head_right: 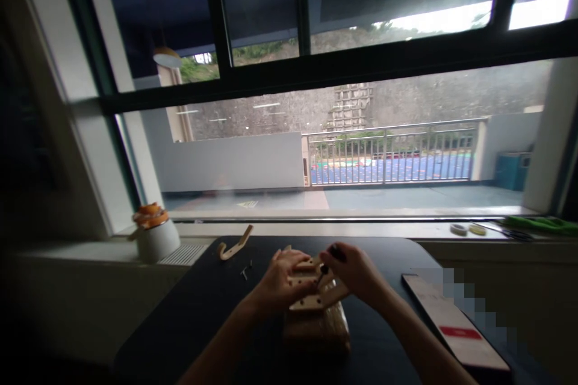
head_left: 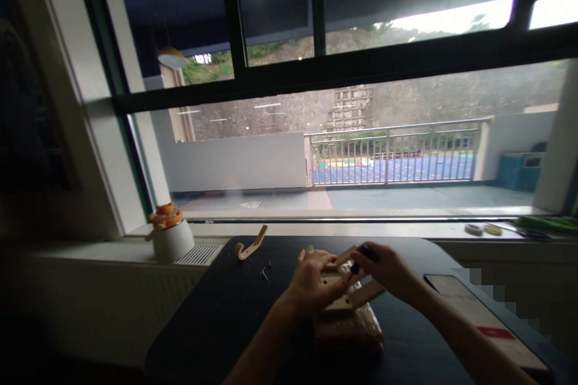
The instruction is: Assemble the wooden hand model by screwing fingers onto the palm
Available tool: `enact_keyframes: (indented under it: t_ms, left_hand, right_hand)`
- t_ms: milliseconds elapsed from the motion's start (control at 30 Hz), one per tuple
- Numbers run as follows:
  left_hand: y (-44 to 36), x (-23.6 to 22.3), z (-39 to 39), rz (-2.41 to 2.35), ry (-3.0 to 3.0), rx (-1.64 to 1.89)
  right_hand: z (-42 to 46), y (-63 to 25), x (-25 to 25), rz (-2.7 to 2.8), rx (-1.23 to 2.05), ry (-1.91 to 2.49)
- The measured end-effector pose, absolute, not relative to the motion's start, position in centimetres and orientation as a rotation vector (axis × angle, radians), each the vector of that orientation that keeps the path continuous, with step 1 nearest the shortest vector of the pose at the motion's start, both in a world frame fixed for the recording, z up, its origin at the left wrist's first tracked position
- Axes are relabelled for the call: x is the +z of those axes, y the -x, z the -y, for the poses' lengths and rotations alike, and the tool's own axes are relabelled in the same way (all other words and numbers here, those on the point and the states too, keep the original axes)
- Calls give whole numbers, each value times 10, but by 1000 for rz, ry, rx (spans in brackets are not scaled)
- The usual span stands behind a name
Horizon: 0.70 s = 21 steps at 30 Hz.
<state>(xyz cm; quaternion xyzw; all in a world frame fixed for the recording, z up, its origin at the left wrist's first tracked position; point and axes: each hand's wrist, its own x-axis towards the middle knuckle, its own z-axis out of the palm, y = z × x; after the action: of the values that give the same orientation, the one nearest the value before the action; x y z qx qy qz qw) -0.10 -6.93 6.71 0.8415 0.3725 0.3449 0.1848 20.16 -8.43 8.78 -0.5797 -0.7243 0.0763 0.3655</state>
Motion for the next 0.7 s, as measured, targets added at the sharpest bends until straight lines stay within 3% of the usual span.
enact_keyframes:
  t_ms: [167, 300, 433, 700]
  left_hand:
    - [41, 21, 92, -1318, -1963, 1393]
    - [43, -11, 108, -1385, -1814, 1129]
    - [36, -14, 108, -1421, -1872, 872]
    - [40, -14, 108, -1382, -1980, 803]
  right_hand:
    - [93, -262, 57, 1185, 472, 1268]
    - [94, -278, 27, 1018, 474, 1367]
    - [92, -260, 5, 1287, 428, 1526]
    - [94, -226, 1, 1465, 488, 1499]
